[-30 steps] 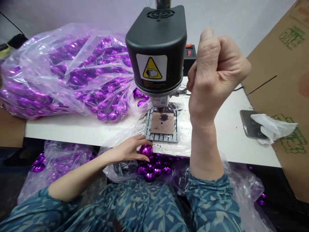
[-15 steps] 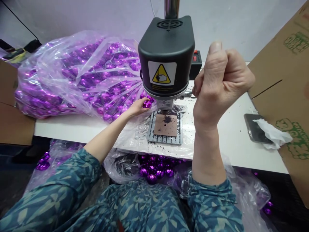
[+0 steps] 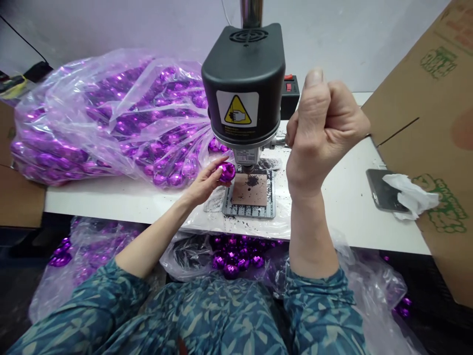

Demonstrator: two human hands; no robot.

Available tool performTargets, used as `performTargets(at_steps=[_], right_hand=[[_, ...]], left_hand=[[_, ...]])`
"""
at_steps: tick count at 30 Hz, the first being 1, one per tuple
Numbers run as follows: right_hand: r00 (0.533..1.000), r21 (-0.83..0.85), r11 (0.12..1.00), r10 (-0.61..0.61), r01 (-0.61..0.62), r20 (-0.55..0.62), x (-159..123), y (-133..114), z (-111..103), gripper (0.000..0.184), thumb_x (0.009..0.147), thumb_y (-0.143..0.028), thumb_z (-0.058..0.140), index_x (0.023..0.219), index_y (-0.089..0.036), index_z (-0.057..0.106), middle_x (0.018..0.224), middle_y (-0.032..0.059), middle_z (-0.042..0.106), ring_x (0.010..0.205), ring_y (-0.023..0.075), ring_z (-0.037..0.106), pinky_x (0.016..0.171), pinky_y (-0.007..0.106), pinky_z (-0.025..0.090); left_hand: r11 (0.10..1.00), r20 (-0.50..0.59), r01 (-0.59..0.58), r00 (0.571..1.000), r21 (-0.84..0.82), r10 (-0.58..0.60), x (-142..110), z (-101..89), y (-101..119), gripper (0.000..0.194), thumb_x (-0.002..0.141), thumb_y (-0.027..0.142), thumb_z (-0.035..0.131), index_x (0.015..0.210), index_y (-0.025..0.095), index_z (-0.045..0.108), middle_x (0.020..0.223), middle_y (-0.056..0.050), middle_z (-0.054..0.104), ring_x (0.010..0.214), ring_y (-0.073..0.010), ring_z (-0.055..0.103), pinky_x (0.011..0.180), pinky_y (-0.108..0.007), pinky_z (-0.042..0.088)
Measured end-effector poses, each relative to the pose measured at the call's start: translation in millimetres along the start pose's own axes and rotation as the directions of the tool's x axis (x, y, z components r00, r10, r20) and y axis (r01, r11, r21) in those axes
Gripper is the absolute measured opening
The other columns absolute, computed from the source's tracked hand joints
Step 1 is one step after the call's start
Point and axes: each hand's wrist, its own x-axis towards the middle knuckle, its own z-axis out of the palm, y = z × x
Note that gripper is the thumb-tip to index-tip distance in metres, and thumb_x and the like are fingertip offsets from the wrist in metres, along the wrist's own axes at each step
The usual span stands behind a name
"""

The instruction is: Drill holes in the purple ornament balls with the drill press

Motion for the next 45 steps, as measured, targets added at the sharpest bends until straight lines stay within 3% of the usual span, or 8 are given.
performTargets(at_steps=[4,9,13,19,25,31,40,45], right_hand=[[1.0,0.007,1.0,-0.004,0.004,-0.002,-2,1,1,0.049,0.095,-0.034,0.054,0.058,-0.017,0.028,0.044,-0.0102,0.032,0.04,-0.005,0.037,0.047,0.016,0.023],[0.999,0.053,0.998,-0.028,0.03,-0.042,-4,1,2,0.047,0.096,-0.028,0.055,0.059,-0.017,0.028,0.044,-0.0094,0.031,0.039,-0.0034,0.034,0.045,0.017,0.021],[1.0,0.024,0.999,-0.023,0.023,-0.022,-5,-1,2,0.046,0.096,-0.03,0.053,0.059,-0.017,0.028,0.045,-0.0087,0.032,0.041,-0.0035,0.035,0.048,0.017,0.023],[0.999,0.041,0.999,-0.027,0.029,-0.038,-6,-3,2,0.047,0.097,-0.023,0.054,0.058,-0.018,0.027,0.043,-0.009,0.032,0.041,-0.0027,0.032,0.047,0.019,0.021],[0.999,0.056,0.998,-0.029,0.03,-0.027,-7,-3,2,0.047,0.096,-0.026,0.055,0.059,-0.019,0.027,0.044,-0.0086,0.029,0.04,-0.0018,0.032,0.046,0.019,0.02],[0.998,-0.013,0.999,-0.052,0.052,-0.031,-9,-2,2,0.047,0.098,-0.03,0.053,0.061,-0.018,0.027,0.046,-0.0079,0.029,0.041,-0.001,0.032,0.047,0.019,0.022],[0.997,-0.053,0.998,-0.039,0.035,-0.073,-9,-4,4,0.052,0.093,-0.049,0.058,0.061,-0.023,0.026,0.043,-0.0073,0.028,0.038,0.005,0.029,0.046,0.029,0.02],[0.998,-0.048,0.998,-0.04,0.037,-0.052,-13,-7,3,0.051,0.096,-0.035,0.057,0.06,-0.02,0.024,0.045,-0.0059,0.027,0.039,0.005,0.032,0.046,0.028,0.022]], left_hand=[[0.992,0.022,-0.036,0.999,0.12,0.033,-4,17.3,-8,0.065,0.097,0.059,0.065,0.152,0.03,0.048,0.148,-0.011,0.06,0.131,-0.0283,0.061,0.113,-0.048,0.052],[0.99,0.009,0.004,1.0,0.142,-0.005,1,24.5,-25,0.068,0.081,0.051,0.086,0.133,0.019,0.057,0.129,-0.014,0.069,0.109,-0.0241,0.069,0.099,-0.042,0.058],[0.989,0.018,0.024,0.999,0.146,-0.027,3,27.8,-28,0.063,0.079,0.042,0.088,0.13,0.017,0.059,0.124,-0.013,0.071,0.104,-0.0227,0.07,0.094,-0.038,0.058],[0.935,0.024,-0.043,0.999,0.353,0.037,4,34.9,-16,0.056,0.077,0.031,0.09,0.126,0.019,0.065,0.117,-0.009,0.071,0.1,-0.0224,0.067,0.089,-0.036,0.056],[0.854,0.022,-0.138,0.989,0.501,0.147,7,48.7,-18,0.052,0.077,0.023,0.09,0.122,0.021,0.066,0.121,-0.009,0.067,0.115,-0.0283,0.064,0.1,-0.045,0.053],[0.915,-0.034,-0.129,0.988,0.381,0.154,1,58.0,-35,0.05,0.089,0.034,0.08,0.133,0.022,0.059,0.13,-0.012,0.069,0.122,-0.0288,0.066,0.107,-0.047,0.053],[0.982,-0.129,-0.043,0.989,0.186,0.068,-3,72.0,-43,0.057,0.079,0.028,0.088,0.126,0.02,0.059,0.127,-0.012,0.07,0.117,-0.0269,0.069,0.107,-0.045,0.055],[0.985,-0.127,-0.051,0.989,0.167,0.073,-3,71.7,-42,0.057,0.078,0.028,0.089,0.126,0.019,0.058,0.127,-0.012,0.07,0.118,-0.0271,0.069,0.109,-0.047,0.054]])
